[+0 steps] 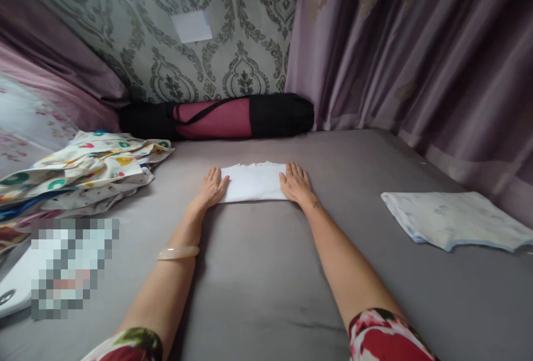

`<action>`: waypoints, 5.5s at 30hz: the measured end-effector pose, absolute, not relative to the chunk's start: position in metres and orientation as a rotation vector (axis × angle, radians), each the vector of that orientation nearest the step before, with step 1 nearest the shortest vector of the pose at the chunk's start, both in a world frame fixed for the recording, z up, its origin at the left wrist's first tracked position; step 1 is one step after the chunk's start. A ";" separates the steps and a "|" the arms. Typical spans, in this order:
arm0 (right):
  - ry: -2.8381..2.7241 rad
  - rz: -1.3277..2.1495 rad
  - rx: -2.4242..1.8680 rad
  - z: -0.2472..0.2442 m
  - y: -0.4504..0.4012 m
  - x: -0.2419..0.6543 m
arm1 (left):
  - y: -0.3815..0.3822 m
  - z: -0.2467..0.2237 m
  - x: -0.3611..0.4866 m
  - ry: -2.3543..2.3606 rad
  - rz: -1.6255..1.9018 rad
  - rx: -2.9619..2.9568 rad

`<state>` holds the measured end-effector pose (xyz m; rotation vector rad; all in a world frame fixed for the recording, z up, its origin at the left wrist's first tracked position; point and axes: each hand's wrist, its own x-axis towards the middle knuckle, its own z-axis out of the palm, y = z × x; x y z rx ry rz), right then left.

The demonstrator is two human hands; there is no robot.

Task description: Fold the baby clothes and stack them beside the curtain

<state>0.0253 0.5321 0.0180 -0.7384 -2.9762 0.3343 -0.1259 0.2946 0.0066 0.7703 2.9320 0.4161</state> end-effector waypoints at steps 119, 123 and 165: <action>-2.933 0.303 -0.247 0.022 0.444 -0.023 | 0.326 0.027 -0.093 2.939 0.333 1.248; -2.958 0.315 -0.248 0.024 0.445 -0.025 | 0.327 0.025 -0.093 2.952 0.359 1.243; -3.018 0.335 -0.509 0.017 0.521 0.000 | 0.327 0.018 -0.114 2.888 0.322 1.032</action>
